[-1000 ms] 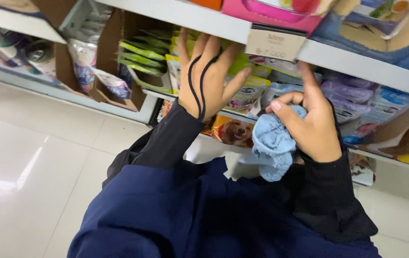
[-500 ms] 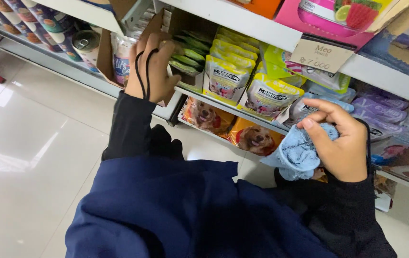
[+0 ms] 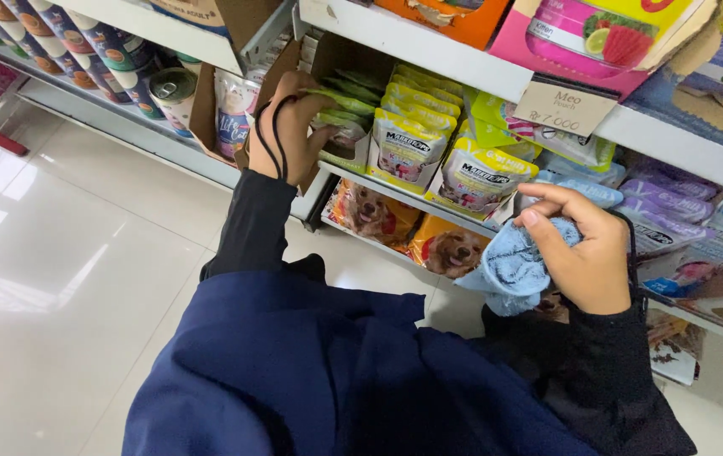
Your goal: Wipe down pet food pouches with a cloth and restock them onto the shelf.
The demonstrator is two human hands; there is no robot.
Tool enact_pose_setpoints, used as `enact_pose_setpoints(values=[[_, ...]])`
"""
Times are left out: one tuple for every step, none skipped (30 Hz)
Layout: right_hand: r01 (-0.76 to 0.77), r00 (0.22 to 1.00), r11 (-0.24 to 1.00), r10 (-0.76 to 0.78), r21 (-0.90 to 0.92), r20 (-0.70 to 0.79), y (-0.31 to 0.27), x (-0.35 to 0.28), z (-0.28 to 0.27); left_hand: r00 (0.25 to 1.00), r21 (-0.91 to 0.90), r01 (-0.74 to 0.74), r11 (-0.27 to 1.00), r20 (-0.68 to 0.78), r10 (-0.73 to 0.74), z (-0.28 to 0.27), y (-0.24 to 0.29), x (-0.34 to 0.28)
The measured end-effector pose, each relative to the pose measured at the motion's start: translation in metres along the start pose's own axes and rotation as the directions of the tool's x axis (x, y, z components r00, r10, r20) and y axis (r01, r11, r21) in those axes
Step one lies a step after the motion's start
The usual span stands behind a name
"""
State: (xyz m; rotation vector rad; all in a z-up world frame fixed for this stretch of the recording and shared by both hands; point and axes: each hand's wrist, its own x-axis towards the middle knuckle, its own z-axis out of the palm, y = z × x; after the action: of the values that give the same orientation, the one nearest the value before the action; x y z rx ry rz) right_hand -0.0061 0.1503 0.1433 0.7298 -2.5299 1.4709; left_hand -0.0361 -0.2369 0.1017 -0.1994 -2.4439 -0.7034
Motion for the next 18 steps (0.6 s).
enact_pose_setpoints(values=[[-0.001,1.0,1.0,0.001,0.001,-0.001,0.0,0.0,-0.002,1.0,0.0,-0.001,1.0,0.002,0.001,-0.002,0.003,0.002],[0.0,1.0,1.0,0.0,0.004,-0.007,-0.001,0.0,-0.003,0.992,0.095,-0.089,0.992,-0.083,0.097,-0.004,0.005,0.002],[0.001,1.0,1.0,-0.001,0.006,-0.013,-0.001,-0.001,-0.005,0.967,0.194,-0.168,0.967,-0.156,0.2,-0.006,0.008,0.003],[-0.001,1.0,1.0,0.001,0.006,-0.016,0.001,-0.001,-0.006,0.967,0.192,-0.172,0.966,-0.154,0.202,-0.004,0.007,0.004],[-0.013,1.0,1.0,0.014,0.014,-0.02,0.002,-0.001,-0.007,0.981,0.129,-0.134,0.983,-0.124,0.15,-0.002,0.006,0.004],[-0.025,0.999,0.999,0.026,0.022,-0.022,0.002,-0.001,-0.008,0.991,0.067,-0.091,0.994,-0.09,0.097,-0.001,0.005,0.003],[-0.027,0.999,0.999,0.027,0.022,-0.024,0.002,-0.001,-0.009,0.991,0.066,-0.092,0.994,-0.088,0.098,-0.001,0.007,0.004],[-0.027,0.999,0.999,0.027,0.029,-0.025,0.003,-0.001,-0.009,0.992,0.06,-0.074,0.995,-0.098,0.079,-0.002,0.009,0.004],[-0.026,0.999,0.999,0.027,0.036,-0.025,0.002,-0.002,-0.009,0.992,0.053,-0.055,0.997,-0.108,0.061,-0.003,0.01,0.005],[-0.027,0.999,0.999,0.028,0.037,-0.026,0.003,-0.002,-0.009,0.992,0.053,-0.056,0.997,-0.107,0.062,-0.005,0.016,0.005],[-0.025,0.999,0.999,0.026,0.035,-0.028,0.003,-0.003,-0.009,0.992,0.036,-0.056,0.998,-0.11,0.059,-0.008,0.021,0.005],[-0.021,0.999,0.999,0.022,0.031,-0.03,0.003,-0.003,-0.01,0.992,0.019,-0.056,0.998,-0.114,0.057,-0.01,0.026,0.006],[-0.021,0.999,0.999,0.022,0.031,-0.031,0.004,-0.004,-0.009,0.992,0.018,-0.057,0.998,-0.114,0.059,-0.015,0.036,0.005],[-0.012,0.999,1.0,0.012,0.014,-0.032,0.006,-0.004,-0.009,0.99,0.017,-0.054,0.998,-0.13,0.056,-0.02,0.046,0.006],[-0.002,0.999,1.0,0.002,-0.002,-0.032,0.007,-0.004,-0.009,0.988,0.016,-0.052,0.999,-0.145,0.053,-0.026,0.057,0.007],[-0.002,0.999,1.0,0.002,0.0,-0.037,0.007,-0.002,-0.008,0.988,0.018,-0.057,0.998,-0.144,0.059,-0.028,0.064,0.01],[-0.008,1.0,1.0,0.008,-0.004,-0.027,0.007,0.0,-0.005,0.979,0.049,-0.093,0.994,-0.179,0.1,-0.03,0.072,0.012],[-0.015,1.0,1.0,0.015,-0.012,-0.01,0.008,0.0,-0.003,0.967,0.079,-0.121,0.989,-0.215,0.136,-0.03,0.08,0.011]])
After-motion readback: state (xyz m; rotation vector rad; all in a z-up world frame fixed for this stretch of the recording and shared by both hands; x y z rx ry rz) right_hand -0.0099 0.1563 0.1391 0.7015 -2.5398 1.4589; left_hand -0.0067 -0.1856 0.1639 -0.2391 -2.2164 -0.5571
